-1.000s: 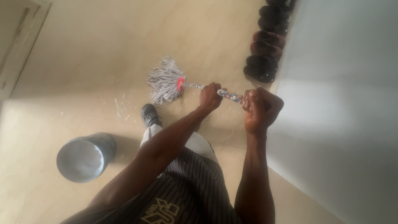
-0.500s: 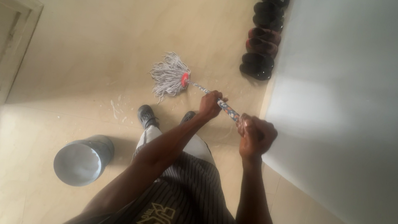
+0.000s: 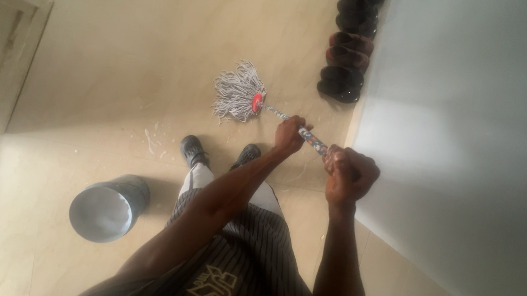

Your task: The person mops the floor and then wrings the mop head over a bucket by hand.

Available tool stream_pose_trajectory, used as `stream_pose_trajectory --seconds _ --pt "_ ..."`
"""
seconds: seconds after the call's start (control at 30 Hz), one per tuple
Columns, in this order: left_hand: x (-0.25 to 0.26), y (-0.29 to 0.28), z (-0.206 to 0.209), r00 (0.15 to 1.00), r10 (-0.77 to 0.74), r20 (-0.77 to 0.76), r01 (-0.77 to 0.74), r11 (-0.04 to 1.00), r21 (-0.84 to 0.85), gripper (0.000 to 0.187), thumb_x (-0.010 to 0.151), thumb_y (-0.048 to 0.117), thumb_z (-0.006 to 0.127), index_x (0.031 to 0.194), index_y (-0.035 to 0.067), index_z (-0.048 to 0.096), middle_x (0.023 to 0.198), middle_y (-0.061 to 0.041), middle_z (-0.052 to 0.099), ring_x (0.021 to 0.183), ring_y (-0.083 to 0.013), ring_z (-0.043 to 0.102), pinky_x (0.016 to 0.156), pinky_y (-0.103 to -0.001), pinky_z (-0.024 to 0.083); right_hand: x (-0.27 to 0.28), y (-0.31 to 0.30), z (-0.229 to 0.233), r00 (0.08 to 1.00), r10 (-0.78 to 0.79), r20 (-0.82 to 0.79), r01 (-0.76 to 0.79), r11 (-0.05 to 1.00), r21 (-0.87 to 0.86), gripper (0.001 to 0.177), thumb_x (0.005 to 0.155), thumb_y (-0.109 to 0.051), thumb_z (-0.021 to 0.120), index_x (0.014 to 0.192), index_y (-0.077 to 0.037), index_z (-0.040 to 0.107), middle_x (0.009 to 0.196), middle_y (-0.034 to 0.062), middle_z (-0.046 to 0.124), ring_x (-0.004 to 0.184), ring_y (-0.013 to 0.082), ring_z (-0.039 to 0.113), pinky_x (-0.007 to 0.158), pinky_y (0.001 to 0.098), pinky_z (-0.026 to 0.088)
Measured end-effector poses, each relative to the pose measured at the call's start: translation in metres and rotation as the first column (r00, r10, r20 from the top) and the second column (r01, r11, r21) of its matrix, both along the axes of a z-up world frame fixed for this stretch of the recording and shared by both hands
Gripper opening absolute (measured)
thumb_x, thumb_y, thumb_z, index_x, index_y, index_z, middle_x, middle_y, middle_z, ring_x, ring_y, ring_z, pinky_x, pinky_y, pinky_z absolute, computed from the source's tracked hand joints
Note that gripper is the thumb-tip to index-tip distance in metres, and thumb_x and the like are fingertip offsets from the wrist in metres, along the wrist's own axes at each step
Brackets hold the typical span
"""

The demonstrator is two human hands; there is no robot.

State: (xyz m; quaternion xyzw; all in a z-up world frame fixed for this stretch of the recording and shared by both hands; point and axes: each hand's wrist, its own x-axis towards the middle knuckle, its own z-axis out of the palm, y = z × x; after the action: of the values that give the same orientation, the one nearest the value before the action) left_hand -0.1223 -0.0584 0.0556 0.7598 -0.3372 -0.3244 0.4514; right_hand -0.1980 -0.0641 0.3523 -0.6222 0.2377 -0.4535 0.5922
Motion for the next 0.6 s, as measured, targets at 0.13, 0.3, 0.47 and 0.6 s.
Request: stream_pose_trajectory --seconds 0.13,0.3,0.47,0.6 --pt "-0.006 -0.014 -0.007 0.998 -0.007 0.06 0.011 0.998 -0.056 0.026 0.088 0.03 0.075 0.083 0.005 0.067 0.091 -0.016 0.068 0.088 -0.0407 0.066 0.076 -0.051 0.05 -0.006 0.001 -0.003 0.998 -0.018 0.061 0.021 0.998 -0.051 0.031 0.089 0.013 0.045 0.062 -0.001 0.04 0.055 0.0058 0.044 0.047 0.0121 0.035 0.05 0.0309 0.032" --pt "-0.011 -0.012 -0.003 0.994 -0.089 0.063 0.088 0.996 0.004 0.03 0.09 0.03 0.073 0.078 0.004 0.066 0.09 -0.016 0.068 0.088 -0.0399 0.067 0.077 -0.05 0.05 -0.014 -0.003 -0.002 0.998 -0.045 0.054 0.049 0.996 -0.076 0.027 0.088 0.012 0.044 0.065 0.0 0.041 0.056 0.0055 0.043 0.048 0.0126 0.037 0.051 0.0327 0.035" --pt "-0.019 -0.021 0.011 0.992 -0.124 -0.002 0.124 0.985 0.122 0.029 0.089 0.031 0.074 0.08 0.005 0.07 0.09 -0.016 0.069 0.087 -0.0388 0.068 0.079 -0.051 0.05 -0.017 -0.022 0.004 0.993 -0.109 0.044 0.11 0.994 -0.008 0.027 0.09 0.012 0.045 0.065 0.003 0.044 0.055 0.0063 0.044 0.047 0.0134 0.039 0.05 0.0321 0.035" --pt "-0.023 -0.036 0.005 1.0 -0.026 -0.016 0.027 0.998 0.061 0.025 0.088 0.03 0.075 0.084 0.005 0.071 0.092 -0.016 0.07 0.089 -0.0394 0.068 0.077 -0.05 0.052 -0.017 -0.028 -0.006 0.982 -0.151 0.117 0.157 0.987 -0.041 0.03 0.089 0.012 0.044 0.061 0.001 0.044 0.055 0.0071 0.045 0.045 0.0147 0.04 0.049 0.033 0.038"
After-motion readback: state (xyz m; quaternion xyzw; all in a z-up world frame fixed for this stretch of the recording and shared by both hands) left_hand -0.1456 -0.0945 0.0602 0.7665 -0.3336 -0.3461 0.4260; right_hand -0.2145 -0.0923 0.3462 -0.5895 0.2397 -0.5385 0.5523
